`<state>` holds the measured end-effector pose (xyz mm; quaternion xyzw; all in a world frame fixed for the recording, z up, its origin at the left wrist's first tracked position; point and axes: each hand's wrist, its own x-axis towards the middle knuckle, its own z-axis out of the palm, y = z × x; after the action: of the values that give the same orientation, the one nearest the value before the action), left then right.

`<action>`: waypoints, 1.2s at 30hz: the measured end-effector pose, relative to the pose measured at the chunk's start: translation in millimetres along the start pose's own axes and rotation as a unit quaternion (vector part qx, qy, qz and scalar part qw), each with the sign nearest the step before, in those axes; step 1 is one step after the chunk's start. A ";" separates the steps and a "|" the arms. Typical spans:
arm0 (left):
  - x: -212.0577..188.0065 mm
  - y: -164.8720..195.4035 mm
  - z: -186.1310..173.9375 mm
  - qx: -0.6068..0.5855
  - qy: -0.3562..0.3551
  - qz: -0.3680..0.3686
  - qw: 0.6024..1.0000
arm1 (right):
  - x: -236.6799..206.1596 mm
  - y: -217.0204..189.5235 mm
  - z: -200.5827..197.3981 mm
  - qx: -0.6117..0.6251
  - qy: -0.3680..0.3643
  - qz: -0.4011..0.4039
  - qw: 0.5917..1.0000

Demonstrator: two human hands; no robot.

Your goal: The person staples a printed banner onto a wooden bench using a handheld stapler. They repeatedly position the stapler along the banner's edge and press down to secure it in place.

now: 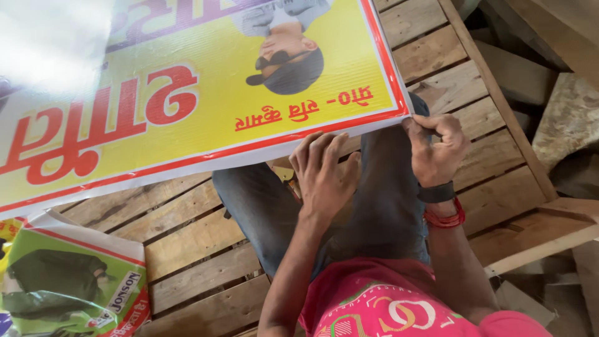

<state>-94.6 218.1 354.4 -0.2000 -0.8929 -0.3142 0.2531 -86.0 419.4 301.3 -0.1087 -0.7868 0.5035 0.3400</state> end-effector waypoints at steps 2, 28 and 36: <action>-0.3 -0.2 1.9 0.015 -0.020 -0.003 1.000 | 0.0 -0.8 0.4 -0.004 0.016 -0.017 1.000; 5.0 -7.1 12.7 0.043 -0.014 0.040 0.998 | -6.4 19.0 3.7 -0.139 0.032 -0.156 0.977; -34.9 -62.4 -59.7 0.133 0.072 -0.021 0.988 | 21.7 -6.4 -6.8 -0.112 -0.055 -0.307 0.943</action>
<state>-79.6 126.6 345.8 -0.1225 -0.9103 -0.2110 0.3345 -96.7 432.4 317.9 0.1287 -0.8510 0.2882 0.4198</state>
